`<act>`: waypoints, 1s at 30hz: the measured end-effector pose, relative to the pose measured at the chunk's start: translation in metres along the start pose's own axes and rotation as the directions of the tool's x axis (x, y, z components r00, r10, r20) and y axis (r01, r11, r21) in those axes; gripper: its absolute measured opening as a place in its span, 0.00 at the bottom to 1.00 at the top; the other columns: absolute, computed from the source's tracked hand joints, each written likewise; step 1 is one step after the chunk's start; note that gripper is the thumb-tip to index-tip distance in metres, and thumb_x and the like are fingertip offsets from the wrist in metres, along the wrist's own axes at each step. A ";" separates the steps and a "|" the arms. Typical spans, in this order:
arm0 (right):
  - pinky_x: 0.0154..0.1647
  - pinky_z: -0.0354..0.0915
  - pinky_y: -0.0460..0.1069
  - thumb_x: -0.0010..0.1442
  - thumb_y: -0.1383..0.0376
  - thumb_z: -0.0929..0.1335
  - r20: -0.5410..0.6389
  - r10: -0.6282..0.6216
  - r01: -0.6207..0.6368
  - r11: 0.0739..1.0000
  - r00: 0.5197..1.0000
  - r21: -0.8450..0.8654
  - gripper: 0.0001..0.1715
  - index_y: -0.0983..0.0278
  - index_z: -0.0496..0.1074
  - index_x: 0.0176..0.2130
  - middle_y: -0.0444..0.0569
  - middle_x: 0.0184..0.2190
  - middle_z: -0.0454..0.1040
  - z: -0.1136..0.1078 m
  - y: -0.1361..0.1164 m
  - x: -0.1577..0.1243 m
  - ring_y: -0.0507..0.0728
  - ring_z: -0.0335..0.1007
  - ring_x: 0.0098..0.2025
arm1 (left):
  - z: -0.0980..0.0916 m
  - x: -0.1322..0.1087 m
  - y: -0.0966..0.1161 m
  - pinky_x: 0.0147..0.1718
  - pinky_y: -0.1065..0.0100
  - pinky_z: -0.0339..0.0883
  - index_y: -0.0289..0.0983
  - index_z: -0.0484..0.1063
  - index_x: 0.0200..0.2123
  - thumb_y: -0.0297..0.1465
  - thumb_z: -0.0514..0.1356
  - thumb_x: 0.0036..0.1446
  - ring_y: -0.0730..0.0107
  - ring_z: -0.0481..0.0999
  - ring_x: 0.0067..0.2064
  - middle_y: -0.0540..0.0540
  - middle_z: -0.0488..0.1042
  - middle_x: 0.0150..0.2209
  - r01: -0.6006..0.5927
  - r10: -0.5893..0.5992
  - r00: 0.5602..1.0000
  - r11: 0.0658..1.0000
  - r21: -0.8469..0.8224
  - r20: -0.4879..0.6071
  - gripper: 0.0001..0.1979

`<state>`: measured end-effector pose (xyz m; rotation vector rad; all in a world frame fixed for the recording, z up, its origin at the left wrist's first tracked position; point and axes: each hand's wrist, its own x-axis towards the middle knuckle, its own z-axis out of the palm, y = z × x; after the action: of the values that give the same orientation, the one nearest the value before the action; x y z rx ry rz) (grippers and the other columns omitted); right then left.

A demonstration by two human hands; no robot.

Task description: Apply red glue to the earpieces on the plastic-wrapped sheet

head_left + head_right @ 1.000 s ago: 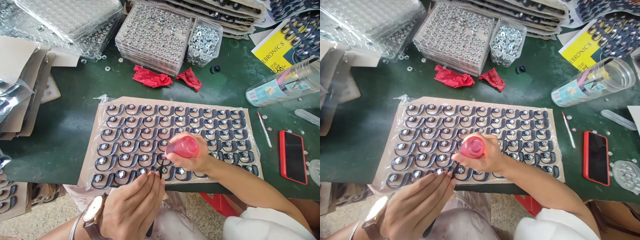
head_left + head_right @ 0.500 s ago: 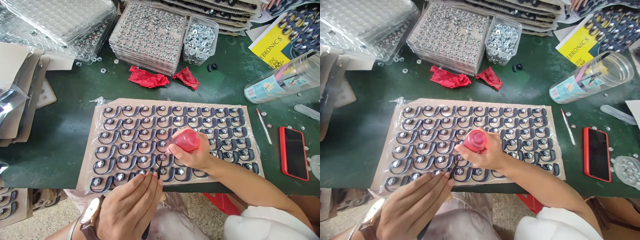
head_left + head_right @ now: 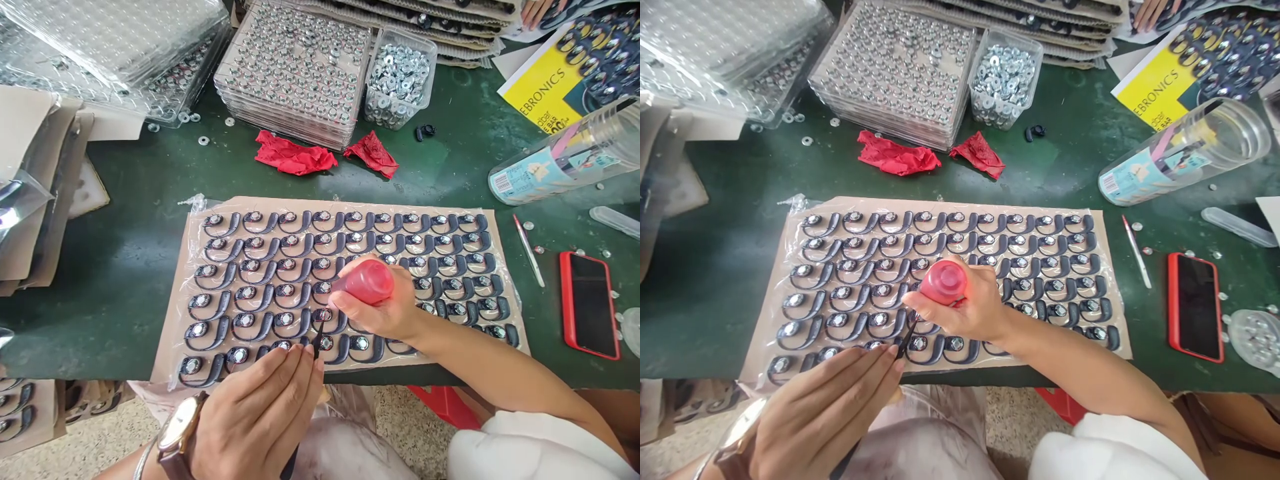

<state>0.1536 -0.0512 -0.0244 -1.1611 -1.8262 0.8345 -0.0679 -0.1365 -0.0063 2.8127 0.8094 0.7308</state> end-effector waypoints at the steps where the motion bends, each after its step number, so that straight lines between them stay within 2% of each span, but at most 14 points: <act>1: 0.28 0.71 0.48 0.56 0.56 0.70 0.004 0.011 -0.011 1.000 1.000 -0.002 0.13 0.61 0.74 0.25 0.44 0.22 0.75 -0.001 0.000 0.000 0.52 0.71 0.23 | 0.000 -0.001 0.000 0.65 0.57 0.53 0.23 0.73 0.46 0.22 0.49 0.62 0.57 0.70 0.57 0.36 0.75 0.49 0.003 -0.003 1.000 1.000 -0.004 -0.007 0.16; 6: 0.26 0.70 0.48 0.56 0.58 0.70 -0.004 0.074 -0.074 0.997 0.997 -0.003 0.13 0.62 0.73 0.24 0.46 0.23 0.75 -0.005 -0.002 0.000 0.52 0.70 0.23 | -0.002 0.000 -0.002 0.63 0.57 0.57 0.24 0.73 0.46 0.22 0.51 0.62 0.57 0.70 0.57 0.36 0.75 0.49 0.032 -0.032 0.999 0.999 -0.037 -0.004 0.15; 15: 0.25 0.69 0.48 0.54 0.58 0.71 -0.055 0.028 -0.029 1.000 0.998 -0.004 0.11 0.62 0.71 0.26 0.46 0.24 0.76 -0.004 0.000 -0.002 0.52 0.71 0.23 | -0.006 0.004 -0.004 0.62 0.59 0.58 0.24 0.74 0.45 0.21 0.52 0.61 0.60 0.72 0.55 0.37 0.76 0.47 0.076 -0.078 0.997 0.993 -0.087 -0.021 0.14; 19: 0.25 0.69 0.48 0.55 0.58 0.71 -0.024 0.030 -0.031 0.999 0.999 -0.012 0.12 0.62 0.72 0.25 0.45 0.23 0.75 -0.004 0.000 -0.003 0.52 0.71 0.23 | -0.010 0.011 -0.013 0.53 0.60 0.68 0.28 0.74 0.45 0.21 0.56 0.59 0.63 0.77 0.48 0.41 0.78 0.44 0.116 -0.116 0.993 0.987 -0.116 0.001 0.12; 23: 0.25 0.69 0.47 0.55 0.57 0.71 0.010 0.035 -0.035 0.999 0.999 0.008 0.14 0.63 0.72 0.24 0.44 0.21 0.75 -0.004 -0.002 -0.004 0.51 0.71 0.22 | -0.013 0.023 -0.024 0.40 0.65 0.73 0.29 0.75 0.40 0.19 0.58 0.55 0.67 0.79 0.39 0.43 0.79 0.37 0.174 -0.194 0.979 0.954 -0.243 -0.060 0.10; 27: 0.26 0.70 0.46 0.55 0.59 0.71 0.073 0.006 -0.010 0.998 0.997 0.057 0.11 0.64 0.73 0.27 0.45 0.22 0.76 -0.002 -0.003 -0.004 0.51 0.72 0.23 | -0.011 0.026 -0.030 0.37 0.65 0.73 0.30 0.74 0.41 0.17 0.59 0.53 0.69 0.78 0.36 0.44 0.79 0.36 0.250 -0.295 0.952 0.899 -0.360 -0.076 0.12; 30: 0.25 0.70 0.47 0.53 0.59 0.73 0.057 -0.015 0.010 0.996 0.998 0.091 0.11 0.64 0.73 0.30 0.46 0.24 0.77 -0.002 -0.003 -0.005 0.52 0.72 0.23 | -0.008 0.024 -0.032 0.37 0.65 0.72 0.33 0.74 0.41 0.17 0.60 0.53 0.70 0.77 0.35 0.46 0.79 0.35 0.291 -0.350 0.933 0.868 -0.402 -0.081 0.12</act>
<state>0.1551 -0.0569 -0.0227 -1.0769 -1.8207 0.9426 -0.0687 -0.0969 0.0032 2.2230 1.0023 0.9342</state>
